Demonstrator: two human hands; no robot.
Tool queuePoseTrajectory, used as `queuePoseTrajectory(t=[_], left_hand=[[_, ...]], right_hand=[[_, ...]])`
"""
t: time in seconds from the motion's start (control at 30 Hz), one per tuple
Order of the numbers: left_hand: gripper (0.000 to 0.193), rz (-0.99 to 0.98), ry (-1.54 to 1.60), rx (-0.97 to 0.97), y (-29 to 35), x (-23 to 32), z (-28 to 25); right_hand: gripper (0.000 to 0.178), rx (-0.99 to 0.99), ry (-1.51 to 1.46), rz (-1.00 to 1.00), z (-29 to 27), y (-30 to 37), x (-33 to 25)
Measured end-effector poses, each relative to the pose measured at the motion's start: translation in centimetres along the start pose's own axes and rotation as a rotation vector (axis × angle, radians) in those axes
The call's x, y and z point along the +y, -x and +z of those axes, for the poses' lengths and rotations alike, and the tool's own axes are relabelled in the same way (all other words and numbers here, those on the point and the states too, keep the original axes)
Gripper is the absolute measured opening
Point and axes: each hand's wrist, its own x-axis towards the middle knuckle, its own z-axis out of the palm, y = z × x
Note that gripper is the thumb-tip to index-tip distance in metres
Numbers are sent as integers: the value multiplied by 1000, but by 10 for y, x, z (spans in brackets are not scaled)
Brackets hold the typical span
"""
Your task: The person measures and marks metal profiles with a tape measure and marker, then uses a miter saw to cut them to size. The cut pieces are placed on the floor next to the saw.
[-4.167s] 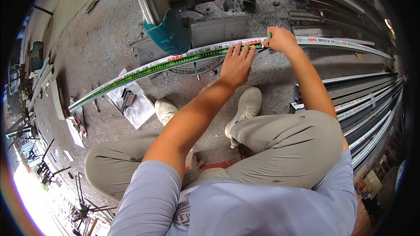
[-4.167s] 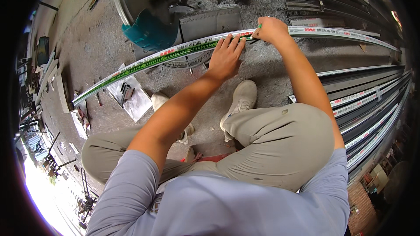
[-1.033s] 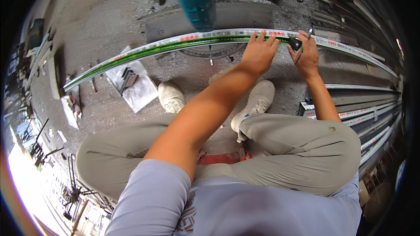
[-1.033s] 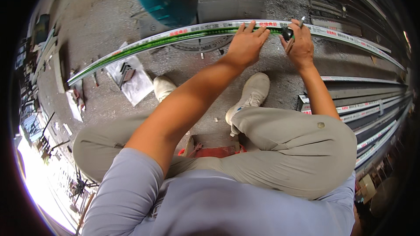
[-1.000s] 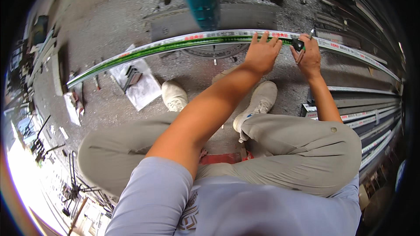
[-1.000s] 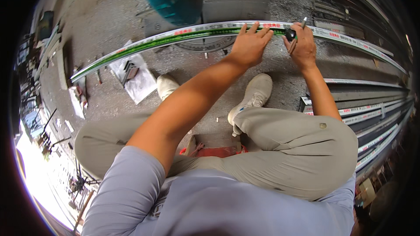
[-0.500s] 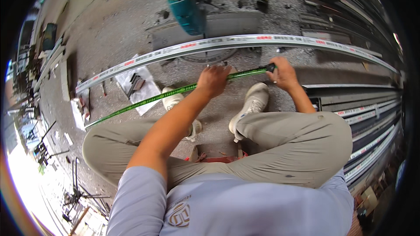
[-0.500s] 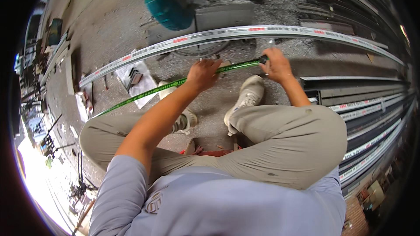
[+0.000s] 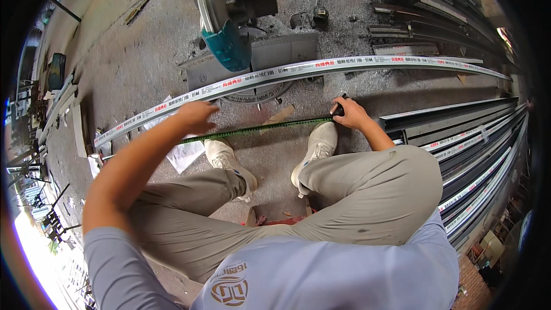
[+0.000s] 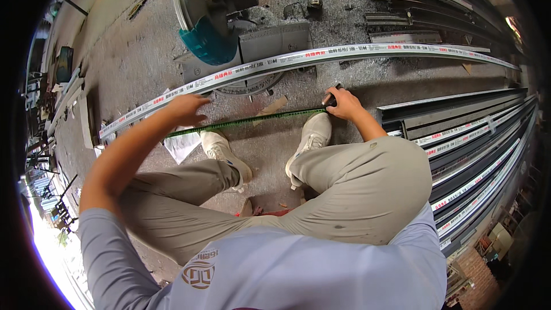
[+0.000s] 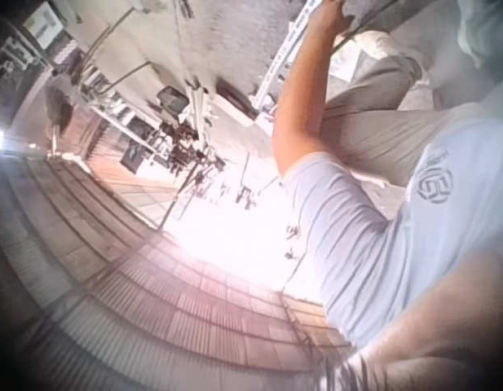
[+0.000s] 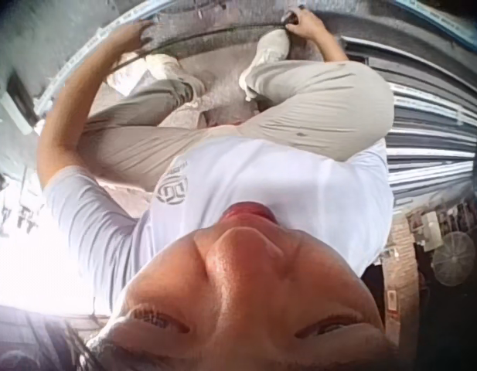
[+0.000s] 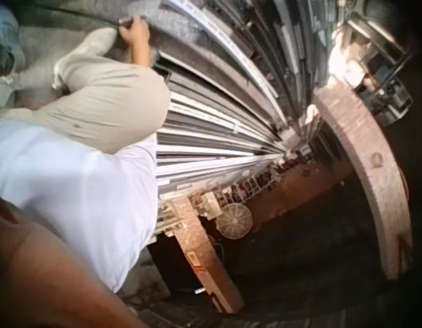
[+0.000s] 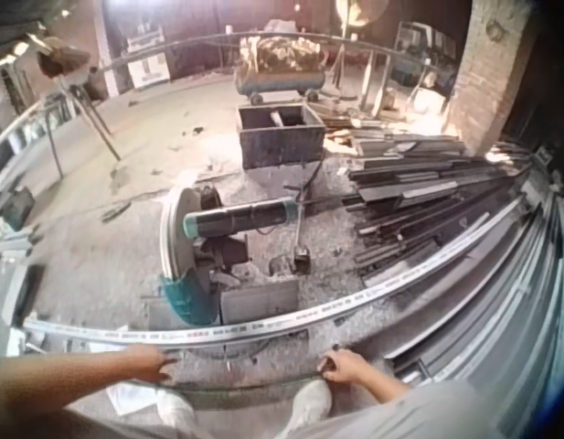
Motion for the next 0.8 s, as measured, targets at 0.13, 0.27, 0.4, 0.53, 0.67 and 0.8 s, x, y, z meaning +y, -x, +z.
queuePoseTrajectory(t=[0.13, 0.27, 0.4, 0.53, 0.67, 0.8], left_hand=[[55, -114, -35, 158, 19, -77, -9], [67, -171, 12, 125, 6, -103, 16], [62, -166, 32, 254, -18, -116, 59], [53, -140, 11, 288, -24, -136, 47], [51, -218, 18, 343, -19, -186, 52], [54, -372, 27, 391, -15, -223, 60]], right_hand=[[64, 31, 72, 37, -15, 10, -12], [56, 138, 153, 59, -39, 28, -12], [45, 166, 205, 90, -92, 38, -10], [39, 459, 293, -26, -154, 49, -5], [33, 602, 387, -86, -237, 37, -17], [32, 666, 251, -246, -305, 17, -121]])
